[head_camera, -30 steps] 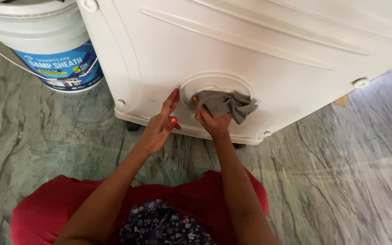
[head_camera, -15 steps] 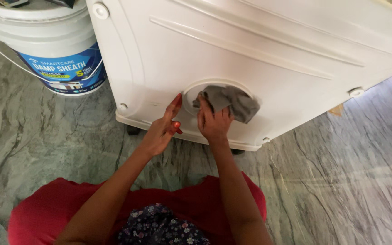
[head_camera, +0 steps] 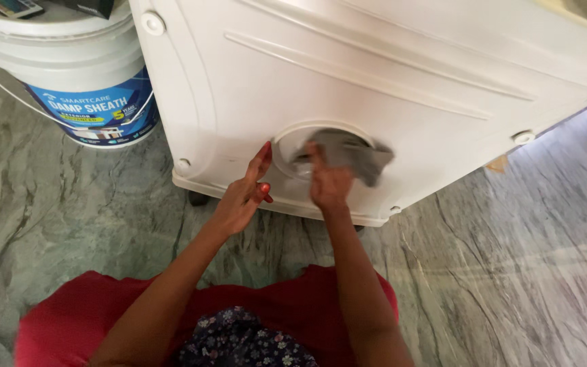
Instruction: The person sits on the floor and wipes the exterior of a white appliance with a grey cloth. They focus on the lower section, including a circular recessed area, repeatedly rubbing the surface with both hands.
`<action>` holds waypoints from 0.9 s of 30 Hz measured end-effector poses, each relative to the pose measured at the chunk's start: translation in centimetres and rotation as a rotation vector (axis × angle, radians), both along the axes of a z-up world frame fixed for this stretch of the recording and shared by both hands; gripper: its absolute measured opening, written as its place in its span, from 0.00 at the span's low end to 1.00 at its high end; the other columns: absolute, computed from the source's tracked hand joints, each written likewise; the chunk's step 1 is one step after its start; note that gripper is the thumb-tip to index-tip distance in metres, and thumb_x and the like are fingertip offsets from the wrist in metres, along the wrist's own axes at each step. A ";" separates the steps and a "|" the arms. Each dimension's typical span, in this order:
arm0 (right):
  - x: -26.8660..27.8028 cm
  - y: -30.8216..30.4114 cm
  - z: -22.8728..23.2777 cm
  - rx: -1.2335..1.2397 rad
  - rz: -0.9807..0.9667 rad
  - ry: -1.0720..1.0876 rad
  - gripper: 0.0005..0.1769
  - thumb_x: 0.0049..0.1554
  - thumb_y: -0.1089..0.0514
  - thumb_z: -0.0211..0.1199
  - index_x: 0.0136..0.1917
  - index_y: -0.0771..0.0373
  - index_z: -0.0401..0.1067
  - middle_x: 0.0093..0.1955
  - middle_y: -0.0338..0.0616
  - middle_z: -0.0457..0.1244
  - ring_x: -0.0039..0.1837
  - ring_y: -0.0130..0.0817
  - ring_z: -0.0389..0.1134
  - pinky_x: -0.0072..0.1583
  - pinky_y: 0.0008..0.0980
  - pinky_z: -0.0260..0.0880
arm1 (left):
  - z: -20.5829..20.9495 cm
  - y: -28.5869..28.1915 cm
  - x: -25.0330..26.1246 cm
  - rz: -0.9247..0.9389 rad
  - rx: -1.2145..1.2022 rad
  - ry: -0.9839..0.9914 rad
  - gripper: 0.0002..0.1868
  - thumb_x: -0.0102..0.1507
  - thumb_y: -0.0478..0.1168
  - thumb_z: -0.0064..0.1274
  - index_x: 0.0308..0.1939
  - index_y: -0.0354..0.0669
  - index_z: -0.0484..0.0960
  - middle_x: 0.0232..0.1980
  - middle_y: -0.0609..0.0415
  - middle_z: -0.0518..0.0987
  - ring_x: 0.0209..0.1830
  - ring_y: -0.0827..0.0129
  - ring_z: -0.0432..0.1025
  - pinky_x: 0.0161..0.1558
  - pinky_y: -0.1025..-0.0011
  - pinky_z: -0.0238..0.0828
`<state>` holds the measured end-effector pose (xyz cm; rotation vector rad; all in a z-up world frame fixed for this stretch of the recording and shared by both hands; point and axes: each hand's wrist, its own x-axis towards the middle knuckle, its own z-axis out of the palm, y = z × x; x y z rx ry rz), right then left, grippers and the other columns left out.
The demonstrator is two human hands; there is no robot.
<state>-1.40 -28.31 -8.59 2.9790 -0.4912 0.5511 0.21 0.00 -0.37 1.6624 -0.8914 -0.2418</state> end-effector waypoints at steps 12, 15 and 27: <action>-0.4 4.7 9.6 -0.469 0.339 -0.732 0.18 0.54 0.54 0.73 0.59 0.46 0.80 0.47 0.42 0.63 0.55 0.48 0.63 0.56 0.52 0.63 | 2.0 1.4 0.4 -0.017 -0.029 0.024 0.57 0.59 0.84 0.14 0.84 0.58 0.36 0.76 0.38 0.65 0.36 0.53 0.83 0.50 0.58 0.75; -2.5 3.4 10.5 -0.113 0.196 -0.998 0.17 0.55 0.54 0.73 0.58 0.53 0.77 0.55 0.48 0.61 0.60 0.50 0.61 0.60 0.48 0.62 | 2.5 1.5 0.3 -0.036 -0.055 0.034 0.56 0.59 0.84 0.16 0.82 0.56 0.37 0.79 0.44 0.65 0.33 0.53 0.81 0.45 0.58 0.77; 0.1 6.5 -6.0 1.340 -0.280 -1.395 0.35 0.63 0.61 0.53 0.80 0.65 0.47 0.78 0.55 0.52 0.74 0.45 0.57 0.74 0.39 0.56 | 0.5 0.2 0.3 0.000 -0.035 0.007 0.58 0.58 0.84 0.16 0.83 0.53 0.44 0.79 0.43 0.64 0.49 0.47 0.75 0.47 0.59 0.79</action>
